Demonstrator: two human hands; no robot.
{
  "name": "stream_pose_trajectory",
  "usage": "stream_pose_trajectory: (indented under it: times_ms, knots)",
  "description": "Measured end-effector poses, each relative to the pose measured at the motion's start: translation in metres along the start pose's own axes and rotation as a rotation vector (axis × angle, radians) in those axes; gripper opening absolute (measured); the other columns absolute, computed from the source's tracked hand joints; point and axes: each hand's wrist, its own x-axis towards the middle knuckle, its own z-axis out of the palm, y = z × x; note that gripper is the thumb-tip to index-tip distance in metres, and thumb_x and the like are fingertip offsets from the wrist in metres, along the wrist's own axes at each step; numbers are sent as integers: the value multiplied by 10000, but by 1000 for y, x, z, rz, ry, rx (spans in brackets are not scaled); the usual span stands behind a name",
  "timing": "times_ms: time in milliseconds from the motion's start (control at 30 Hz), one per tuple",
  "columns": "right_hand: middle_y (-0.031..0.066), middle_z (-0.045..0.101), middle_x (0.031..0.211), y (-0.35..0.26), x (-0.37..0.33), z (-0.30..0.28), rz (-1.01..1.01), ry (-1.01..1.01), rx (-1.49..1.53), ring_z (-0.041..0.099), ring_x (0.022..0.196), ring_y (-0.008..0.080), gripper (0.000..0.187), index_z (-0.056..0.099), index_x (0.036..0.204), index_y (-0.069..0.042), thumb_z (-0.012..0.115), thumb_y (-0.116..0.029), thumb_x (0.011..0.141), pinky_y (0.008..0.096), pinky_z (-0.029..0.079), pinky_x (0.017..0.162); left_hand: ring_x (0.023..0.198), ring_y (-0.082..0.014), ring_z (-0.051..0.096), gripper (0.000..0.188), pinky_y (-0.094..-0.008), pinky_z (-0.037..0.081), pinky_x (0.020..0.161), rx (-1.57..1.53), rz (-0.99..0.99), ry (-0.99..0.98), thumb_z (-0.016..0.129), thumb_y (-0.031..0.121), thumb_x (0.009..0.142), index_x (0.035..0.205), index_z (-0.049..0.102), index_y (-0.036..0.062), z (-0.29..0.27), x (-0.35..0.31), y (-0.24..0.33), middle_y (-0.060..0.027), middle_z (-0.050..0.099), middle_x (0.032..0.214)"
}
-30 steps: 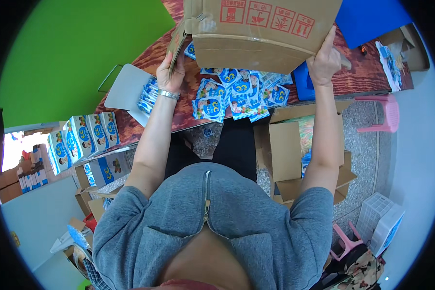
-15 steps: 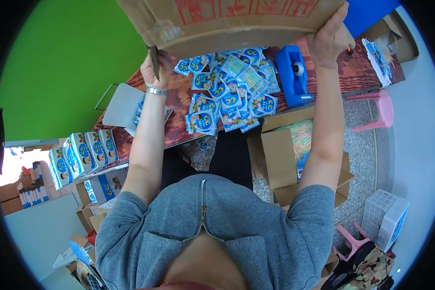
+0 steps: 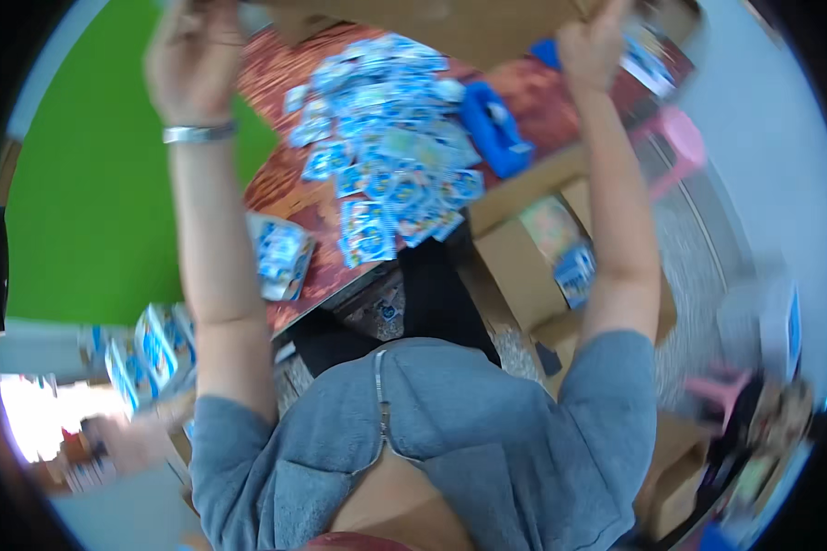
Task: Packing individual product sachets into small cardboard boxes and sealing them.
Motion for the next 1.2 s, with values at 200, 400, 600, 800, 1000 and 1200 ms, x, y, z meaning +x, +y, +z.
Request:
stream_pose_trajectory:
  times_ms: [200,400,600,800,1000,1200]
  knots:
    - [126,683,1098,39,-13,-116,467,203,518,632,982,200,552,430,1468,-34,599,-84,945,275,517,815,1351,-457,416,566,-413,487,1063,61,-177,98,467,217,1038,1484,276,-74,97,24,-13,-260,388,1499]
    - [87,686,1005,18,-55,-335,887,279,234,664,897,203,338,590,1273,6,588,-93,950,302,540,732,1313,-409,487,531,-438,521,1019,232,-456,-66,433,166,1041,1473,280,-103,64,-25,-62,-296,367,1492]
    - [70,652,1099,5,-134,-541,734,558,-66,651,951,172,409,511,1297,-20,626,-38,905,324,539,766,1291,-389,516,511,-429,537,997,99,-601,-44,430,152,1043,1470,297,-95,44,-48,-98,-301,375,1483]
    - [163,571,1257,-23,-245,-663,972,939,-271,635,1058,338,374,492,1293,-1,531,24,922,540,563,878,1261,-380,546,482,-423,543,986,137,-647,-69,455,144,1031,1445,355,-83,86,-51,-144,-292,425,1450]
    - [158,584,1217,13,-374,-789,1263,1052,64,622,1081,338,400,461,1301,25,494,-49,910,483,565,906,1169,-343,623,441,-388,593,901,142,-707,-31,464,121,1027,1420,404,-68,75,-74,-181,-276,496,1396]
    - [178,557,1323,81,-472,-579,1647,1193,191,569,1175,363,466,452,1335,-2,419,-236,933,554,479,997,1122,-310,652,449,-372,593,861,438,-913,215,513,143,1013,1417,429,-32,51,-119,-172,-239,541,1365]
